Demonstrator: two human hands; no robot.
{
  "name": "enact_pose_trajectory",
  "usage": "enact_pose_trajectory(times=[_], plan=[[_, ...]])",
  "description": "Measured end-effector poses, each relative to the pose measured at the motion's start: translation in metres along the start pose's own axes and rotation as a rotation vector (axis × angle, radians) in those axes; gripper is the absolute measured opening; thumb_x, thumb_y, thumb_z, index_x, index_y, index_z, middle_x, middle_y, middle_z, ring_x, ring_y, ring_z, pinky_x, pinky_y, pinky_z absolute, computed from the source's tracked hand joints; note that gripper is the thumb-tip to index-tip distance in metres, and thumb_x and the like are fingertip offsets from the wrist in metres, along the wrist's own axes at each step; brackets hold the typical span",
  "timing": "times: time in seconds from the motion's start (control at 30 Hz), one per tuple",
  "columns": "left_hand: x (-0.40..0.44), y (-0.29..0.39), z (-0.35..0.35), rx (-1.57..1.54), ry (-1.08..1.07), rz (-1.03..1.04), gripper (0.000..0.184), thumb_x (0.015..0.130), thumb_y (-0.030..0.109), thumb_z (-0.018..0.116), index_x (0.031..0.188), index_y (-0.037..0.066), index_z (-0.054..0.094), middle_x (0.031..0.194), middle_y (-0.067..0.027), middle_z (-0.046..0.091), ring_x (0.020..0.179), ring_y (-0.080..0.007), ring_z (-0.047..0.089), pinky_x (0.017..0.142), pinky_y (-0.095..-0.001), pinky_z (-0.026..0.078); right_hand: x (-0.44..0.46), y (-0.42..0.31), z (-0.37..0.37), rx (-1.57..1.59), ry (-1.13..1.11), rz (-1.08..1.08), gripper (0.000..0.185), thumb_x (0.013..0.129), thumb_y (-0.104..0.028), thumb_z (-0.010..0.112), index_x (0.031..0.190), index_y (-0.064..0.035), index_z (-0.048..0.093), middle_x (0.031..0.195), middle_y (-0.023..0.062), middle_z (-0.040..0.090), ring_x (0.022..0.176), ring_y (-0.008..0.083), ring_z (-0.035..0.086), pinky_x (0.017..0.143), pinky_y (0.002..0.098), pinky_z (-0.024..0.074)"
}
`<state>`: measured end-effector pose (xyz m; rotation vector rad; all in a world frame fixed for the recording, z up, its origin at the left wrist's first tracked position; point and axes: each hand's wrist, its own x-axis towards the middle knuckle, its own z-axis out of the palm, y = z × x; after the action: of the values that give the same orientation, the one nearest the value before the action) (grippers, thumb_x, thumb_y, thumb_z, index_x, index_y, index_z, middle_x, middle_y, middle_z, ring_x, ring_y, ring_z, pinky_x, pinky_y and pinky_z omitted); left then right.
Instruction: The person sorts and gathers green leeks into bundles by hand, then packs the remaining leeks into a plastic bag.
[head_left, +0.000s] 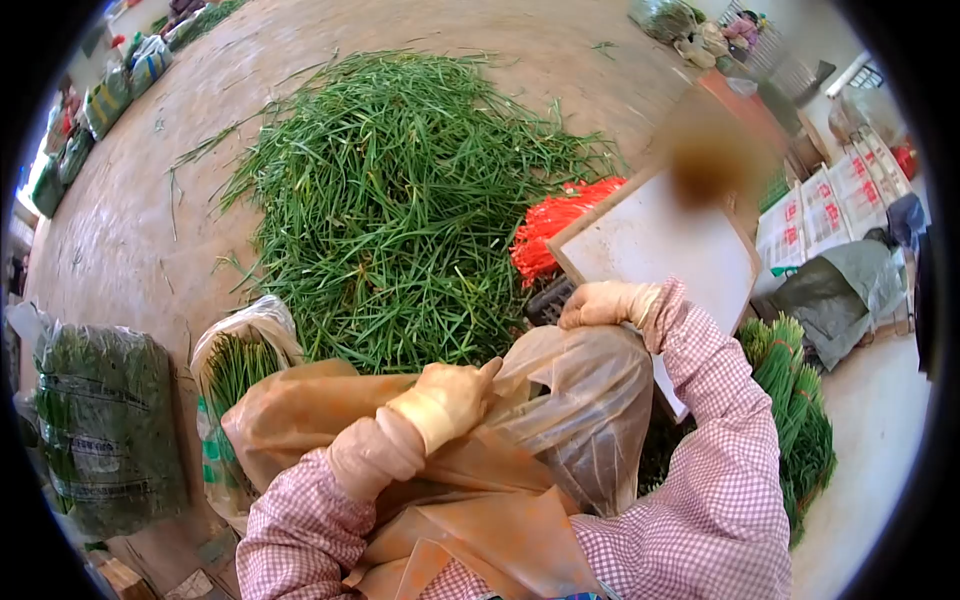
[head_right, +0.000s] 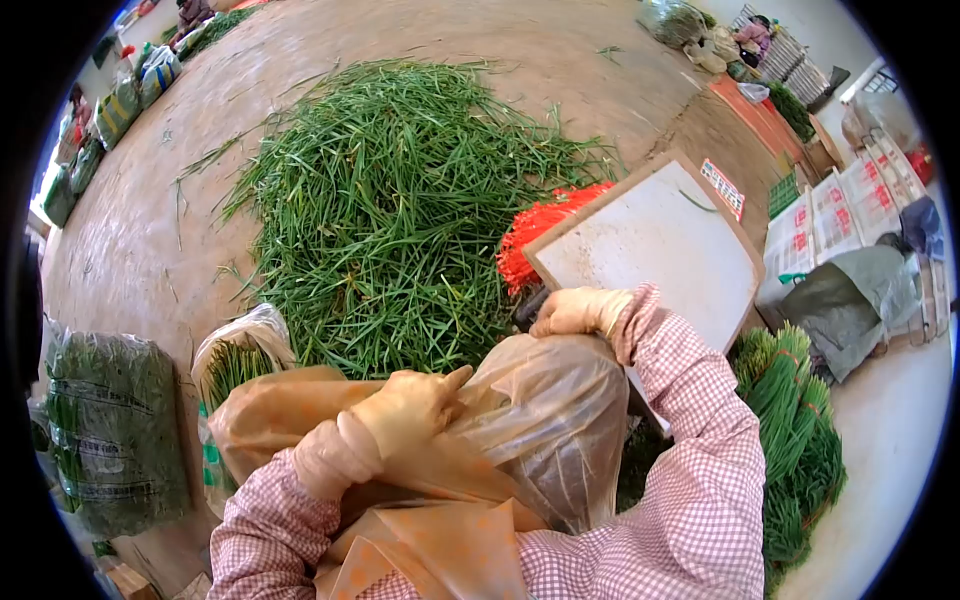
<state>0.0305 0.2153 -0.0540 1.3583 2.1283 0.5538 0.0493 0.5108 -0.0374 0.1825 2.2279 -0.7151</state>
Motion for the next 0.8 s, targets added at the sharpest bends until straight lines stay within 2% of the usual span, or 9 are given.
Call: enact_pose_trajectory(times=[0.03,0.13,0.23,0.3,0.5,0.53,0.6,0.77,0.8], plan=[[-0.001,0.000,-0.001,0.053,0.057,-0.031,0.047,0.087,0.024,0.054,0.130,0.005,0.049,0.085,-0.0190,0.067,0.081,-0.0339,0.066,0.073,-0.0458,0.052,0.006,-0.011,-0.009,-0.123,0.010,-0.053,0.038,0.092,-0.038,0.057,0.094,-0.0033,0.071,0.091,0.0067,0.069,0.083,0.0177,0.064,0.079,0.0327,0.0507],[-0.025,-0.008,-0.016,0.239,0.178,-0.116,0.046,0.086,0.022,0.054,0.129,0.005,0.051,0.089,-0.0173,0.067,0.082,-0.0292,0.067,0.071,-0.0414,0.052,0.044,-0.059,-0.056,0.347,0.172,-0.067,0.026,0.090,-0.023,0.058,0.104,-0.0032,0.067,0.085,0.0077,0.069,0.071,0.0134,0.064,0.064,0.0247,0.0506],[-0.009,-0.005,-0.007,0.193,0.262,-0.203,0.047,0.085,0.021,0.054,0.129,0.006,0.051,0.091,-0.0141,0.067,0.084,-0.0293,0.066,0.077,-0.0410,0.048,0.167,0.030,-0.109,0.154,0.550,-0.281,0.032,0.091,-0.020,0.057,0.115,-0.0001,0.063,0.088,0.0100,0.069,0.074,0.0163,0.064,0.068,0.0275,0.0516],[0.010,-0.005,-0.004,0.186,0.298,-0.283,0.047,0.084,0.020,0.054,0.129,0.006,0.052,0.092,-0.0119,0.067,0.085,-0.0294,0.065,0.082,-0.0408,0.046,0.204,0.054,-0.140,-0.069,0.720,-0.219,0.032,0.091,-0.020,0.057,0.115,-0.0003,0.063,0.090,0.0104,0.069,0.076,0.0169,0.064,0.070,0.0280,0.0513],[0.049,-0.023,0.058,0.173,0.350,-0.318,0.040,0.082,0.021,0.057,0.120,0.008,0.059,0.089,-0.0104,0.067,0.087,-0.0288,0.064,0.089,-0.0445,0.042,0.245,0.082,-0.164,-0.265,0.801,-0.041,0.032,0.091,-0.021,0.056,0.115,-0.0006,0.063,0.097,0.0118,0.068,0.085,0.0186,0.064,0.074,0.0293,0.0505],[0.071,-0.035,0.102,-0.283,1.012,-0.015,0.035,0.082,0.021,0.057,0.113,0.007,0.063,0.088,-0.0100,0.067,0.086,-0.0280,0.064,0.088,-0.0451,0.042,0.244,0.084,-0.165,-0.273,0.801,-0.026,0.032,0.091,-0.022,0.056,0.114,-0.0007,0.063,0.098,0.0120,0.068,0.086,0.0189,0.064,0.075,0.0295,0.0504],[0.075,-0.045,0.116,-0.746,1.641,0.338,0.029,0.081,0.020,0.058,0.106,0.007,0.066,0.087,-0.0096,0.067,0.085,-0.0273,0.065,0.088,-0.0457,0.042,0.245,0.086,-0.166,-0.282,0.802,-0.008,0.033,0.091,-0.022,0.056,0.114,-0.0008,0.064,0.100,0.0125,0.068,0.089,0.0195,0.063,0.077,0.0299,0.0501],[0.056,-0.061,0.088,0.000,0.151,-0.153,0.048,0.074,0.023,0.075,0.115,0.009,0.056,0.102,-0.0080,0.061,0.098,-0.0229,0.059,0.086,-0.0394,0.047,0.241,0.103,-0.171,-0.285,0.821,0.004,0.033,0.091,-0.023,0.056,0.114,-0.0012,0.064,0.105,0.0137,0.067,0.096,0.0209,0.063,0.081,0.0310,0.0494],[0.055,-0.056,0.080,-0.062,0.120,-0.140,0.049,0.072,0.023,0.077,0.114,0.010,0.057,0.102,-0.0080,0.061,0.099,-0.0229,0.059,0.086,-0.0387,0.048,0.240,0.108,-0.170,-0.270,0.815,-0.013,0.033,0.091,-0.023,0.056,0.114,-0.0012,0.064,0.106,0.0139,0.067,0.097,0.0212,0.063,0.082,0.0312,0.0493]])
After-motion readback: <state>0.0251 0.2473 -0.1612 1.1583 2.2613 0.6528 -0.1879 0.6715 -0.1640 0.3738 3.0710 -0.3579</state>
